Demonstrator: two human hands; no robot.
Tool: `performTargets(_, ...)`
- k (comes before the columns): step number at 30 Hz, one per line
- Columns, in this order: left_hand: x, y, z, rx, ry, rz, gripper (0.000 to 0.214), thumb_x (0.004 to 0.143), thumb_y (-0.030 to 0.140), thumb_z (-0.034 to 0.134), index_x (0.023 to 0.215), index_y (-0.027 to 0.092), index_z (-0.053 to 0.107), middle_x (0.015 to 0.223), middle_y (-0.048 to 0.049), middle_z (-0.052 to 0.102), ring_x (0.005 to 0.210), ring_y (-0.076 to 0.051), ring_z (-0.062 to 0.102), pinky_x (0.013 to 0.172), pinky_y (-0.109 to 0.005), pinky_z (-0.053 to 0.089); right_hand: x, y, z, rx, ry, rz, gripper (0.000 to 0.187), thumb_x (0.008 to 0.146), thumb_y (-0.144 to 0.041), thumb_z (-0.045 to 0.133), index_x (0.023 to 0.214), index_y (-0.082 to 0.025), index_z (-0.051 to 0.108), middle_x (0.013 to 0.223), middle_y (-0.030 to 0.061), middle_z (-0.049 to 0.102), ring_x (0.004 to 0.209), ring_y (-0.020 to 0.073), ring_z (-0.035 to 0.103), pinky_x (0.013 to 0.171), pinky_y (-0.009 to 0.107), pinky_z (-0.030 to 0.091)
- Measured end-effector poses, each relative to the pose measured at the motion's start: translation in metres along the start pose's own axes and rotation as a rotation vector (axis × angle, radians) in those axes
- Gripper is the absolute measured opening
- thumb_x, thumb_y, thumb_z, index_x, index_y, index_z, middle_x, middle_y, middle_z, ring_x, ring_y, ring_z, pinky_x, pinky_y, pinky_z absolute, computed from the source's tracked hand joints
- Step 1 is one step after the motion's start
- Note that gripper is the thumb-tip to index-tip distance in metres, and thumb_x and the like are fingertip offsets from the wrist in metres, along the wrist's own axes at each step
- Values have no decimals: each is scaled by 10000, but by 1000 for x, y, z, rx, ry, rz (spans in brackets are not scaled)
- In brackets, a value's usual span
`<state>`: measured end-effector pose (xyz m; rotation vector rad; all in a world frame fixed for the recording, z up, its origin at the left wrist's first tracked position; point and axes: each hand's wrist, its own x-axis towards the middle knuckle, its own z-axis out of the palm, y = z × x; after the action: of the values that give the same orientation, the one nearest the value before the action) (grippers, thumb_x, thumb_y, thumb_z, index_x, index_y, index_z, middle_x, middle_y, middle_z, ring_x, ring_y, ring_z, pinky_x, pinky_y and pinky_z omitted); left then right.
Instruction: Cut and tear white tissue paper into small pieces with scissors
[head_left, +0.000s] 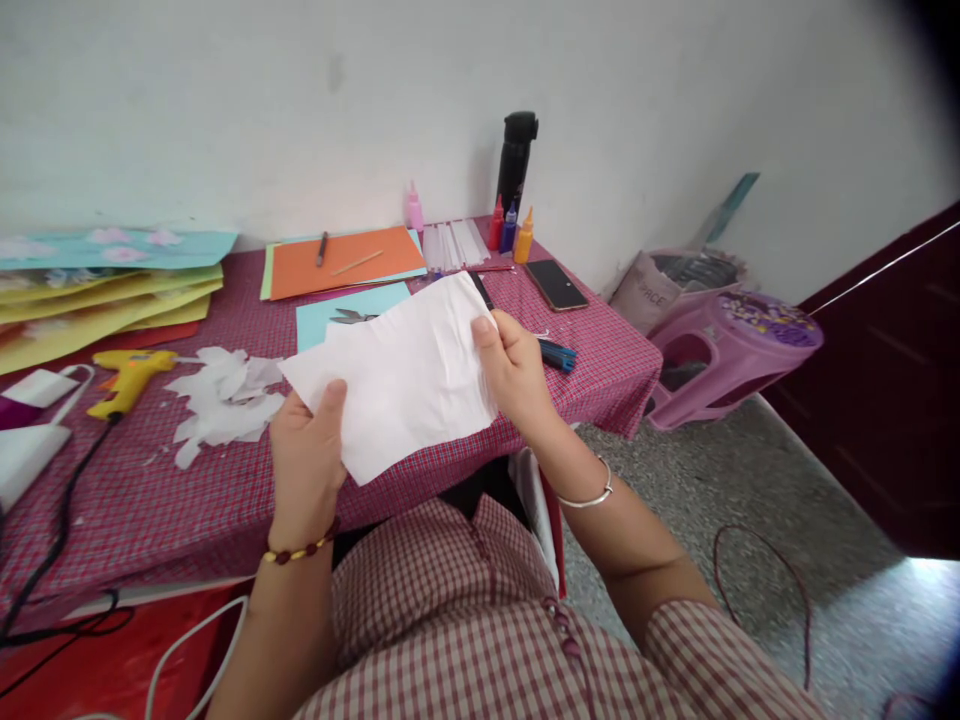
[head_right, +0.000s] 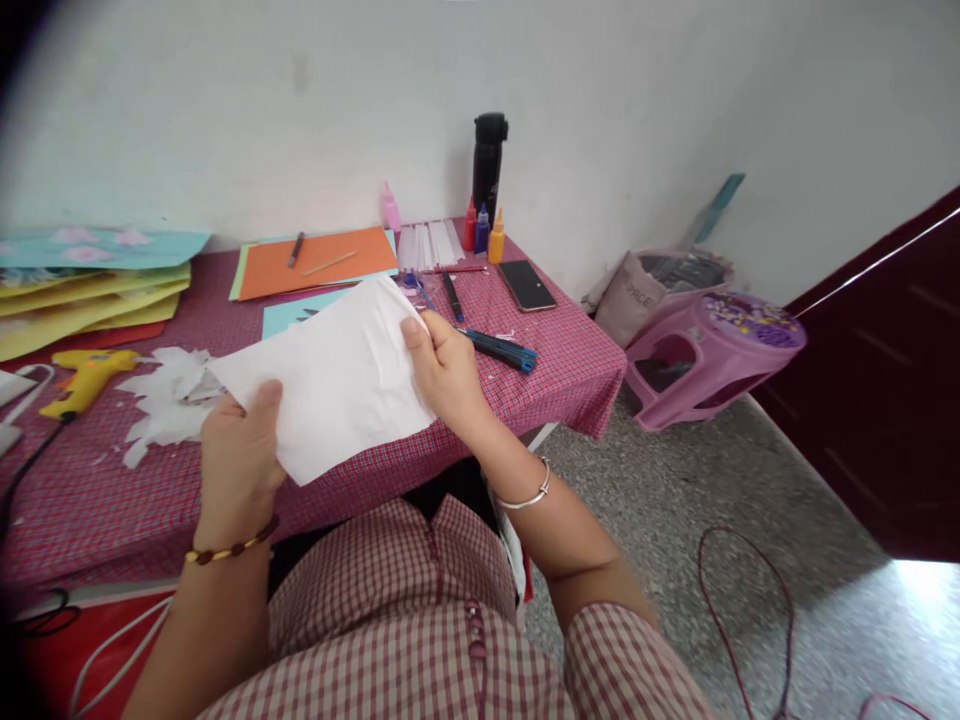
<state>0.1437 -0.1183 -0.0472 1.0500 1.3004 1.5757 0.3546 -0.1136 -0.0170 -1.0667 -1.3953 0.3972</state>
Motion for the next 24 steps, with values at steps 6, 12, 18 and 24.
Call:
performTargets(6, 2, -2, -2, -9, 22, 9, 187, 816, 349, 654, 922, 196, 678, 893, -37, 695, 763, -157, 628, 656, -280, 511, 0, -1, -2, -20, 35, 11, 328, 950, -407, 446, 698, -222, 351, 647, -37, 305, 585, 106, 319, 562, 277, 268)
performTargets(12, 5, 11, -7, 393, 257, 426, 343, 966, 343, 446, 655, 208, 392, 604, 44, 378, 569, -124, 348, 579, -293, 291, -9, -8, 1, -47, 26, -2, 280, 969, -398, 417, 747, -227, 419, 653, -28, 369, 600, 121, 376, 582, 282, 300)
performTargets(18, 8, 18, -16, 676, 310, 601, 353, 986, 283, 407, 671, 234, 255, 613, 33, 268, 576, -156, 267, 603, -346, 185, -15, -15, 4, -78, 96, -67, 228, 974, -356, 432, 797, -227, 495, 644, -26, 419, 582, 124, 405, 577, 281, 317)
performTargets(24, 31, 26, -19, 608, 412, 607, 320, 970, 284, 423, 695, 240, 264, 675, 26, 276, 671, -173, 341, 663, -336, 260, -5, -31, -21, -137, 284, -81, 245, 964, -339, 435, 780, -220, 545, 670, -5, 486, 617, 131, 456, 591, 268, 383)
